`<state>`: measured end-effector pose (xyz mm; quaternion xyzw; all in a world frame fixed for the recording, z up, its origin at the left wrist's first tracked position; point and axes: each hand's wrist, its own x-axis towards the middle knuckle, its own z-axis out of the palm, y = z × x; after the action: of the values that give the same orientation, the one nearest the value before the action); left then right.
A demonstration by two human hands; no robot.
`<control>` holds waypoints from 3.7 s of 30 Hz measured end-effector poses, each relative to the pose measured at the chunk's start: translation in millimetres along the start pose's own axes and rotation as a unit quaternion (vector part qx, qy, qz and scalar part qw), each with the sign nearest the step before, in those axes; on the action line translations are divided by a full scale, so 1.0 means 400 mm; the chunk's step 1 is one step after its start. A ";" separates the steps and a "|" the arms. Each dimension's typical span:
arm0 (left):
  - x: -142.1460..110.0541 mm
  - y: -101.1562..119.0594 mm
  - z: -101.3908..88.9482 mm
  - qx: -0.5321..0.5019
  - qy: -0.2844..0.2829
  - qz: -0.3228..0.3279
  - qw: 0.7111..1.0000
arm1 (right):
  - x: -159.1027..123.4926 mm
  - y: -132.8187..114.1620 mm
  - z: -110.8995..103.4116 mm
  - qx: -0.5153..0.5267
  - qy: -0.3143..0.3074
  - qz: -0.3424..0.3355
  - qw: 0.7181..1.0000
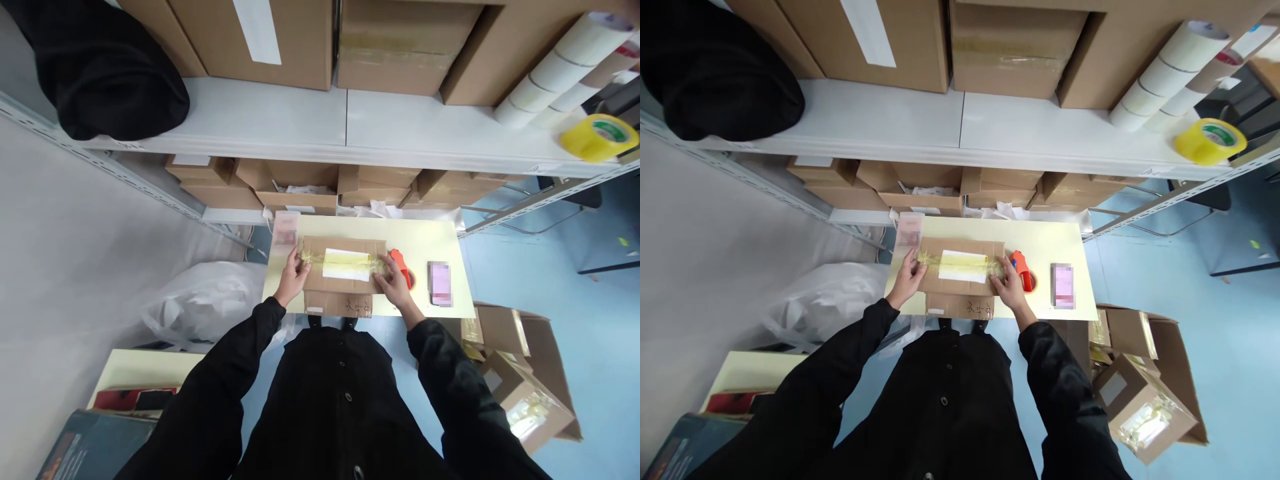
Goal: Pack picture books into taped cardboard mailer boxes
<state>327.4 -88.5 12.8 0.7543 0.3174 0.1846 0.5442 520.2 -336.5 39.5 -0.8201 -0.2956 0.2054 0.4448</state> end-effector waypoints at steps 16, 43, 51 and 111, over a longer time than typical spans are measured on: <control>-0.100 0.067 -0.013 0.300 -0.049 0.128 0.944 | -0.046 -0.025 -0.003 -0.212 0.007 -0.049 0.976; -0.137 0.121 0.065 0.429 -0.115 0.132 0.886 | -0.033 0.156 -0.088 -0.228 0.034 0.093 0.969; -0.135 0.131 0.066 0.406 -0.121 0.123 0.897 | 0.016 0.184 -0.009 -0.365 -0.065 0.197 0.908; 0.014 0.156 -0.028 -0.115 -0.019 -0.140 0.983 | 0.214 -0.208 0.013 0.016 -0.234 -0.010 0.972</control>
<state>341.7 -89.6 74.7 0.6380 0.3858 0.1273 0.6542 555.2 -240.5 101.4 -0.7391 -0.3964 0.3916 0.3784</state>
